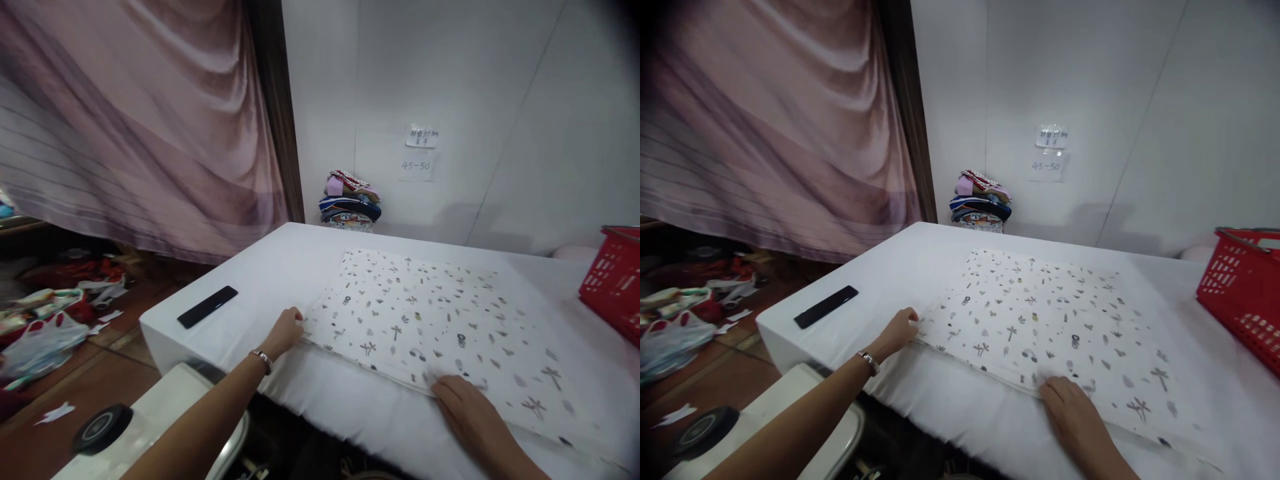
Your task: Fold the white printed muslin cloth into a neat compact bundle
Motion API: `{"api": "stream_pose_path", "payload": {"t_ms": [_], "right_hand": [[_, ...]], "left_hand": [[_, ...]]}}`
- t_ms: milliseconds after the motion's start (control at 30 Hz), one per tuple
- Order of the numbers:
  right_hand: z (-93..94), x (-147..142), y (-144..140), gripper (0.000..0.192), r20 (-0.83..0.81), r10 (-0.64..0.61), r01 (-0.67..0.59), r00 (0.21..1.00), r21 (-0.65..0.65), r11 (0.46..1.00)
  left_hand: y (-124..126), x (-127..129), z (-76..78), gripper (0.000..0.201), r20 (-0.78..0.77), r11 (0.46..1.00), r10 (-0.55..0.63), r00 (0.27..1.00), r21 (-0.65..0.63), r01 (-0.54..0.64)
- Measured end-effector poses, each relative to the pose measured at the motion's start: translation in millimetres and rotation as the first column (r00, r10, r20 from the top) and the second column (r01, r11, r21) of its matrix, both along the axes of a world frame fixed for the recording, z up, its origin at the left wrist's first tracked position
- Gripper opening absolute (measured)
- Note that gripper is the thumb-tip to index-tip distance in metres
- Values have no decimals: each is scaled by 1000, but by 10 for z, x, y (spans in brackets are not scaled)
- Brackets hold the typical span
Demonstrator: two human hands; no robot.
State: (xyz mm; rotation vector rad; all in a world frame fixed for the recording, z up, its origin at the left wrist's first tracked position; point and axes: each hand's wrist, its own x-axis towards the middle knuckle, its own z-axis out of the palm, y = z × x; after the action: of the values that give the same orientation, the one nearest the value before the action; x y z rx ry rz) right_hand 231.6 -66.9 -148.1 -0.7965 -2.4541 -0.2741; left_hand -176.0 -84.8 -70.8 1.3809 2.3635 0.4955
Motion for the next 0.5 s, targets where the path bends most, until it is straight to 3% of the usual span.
{"api": "stream_pose_path", "payload": {"t_ms": [200,333,500], "right_hand": [[47,-65,-30,27,25,-32,34,999,-86,996],[110,-151,-43,27,50,-73,79,996,-129,988],[132,-222,-53,20,53,-138,145,989,-159,977]], "left_hand": [[3,-17,-116,15,-134,999,-22,991,37,28],[19,-19,-164,13,-216,994,-100,971,19,107],[3,-82,-312,10,-238,990,-137,962,4,142]]}}
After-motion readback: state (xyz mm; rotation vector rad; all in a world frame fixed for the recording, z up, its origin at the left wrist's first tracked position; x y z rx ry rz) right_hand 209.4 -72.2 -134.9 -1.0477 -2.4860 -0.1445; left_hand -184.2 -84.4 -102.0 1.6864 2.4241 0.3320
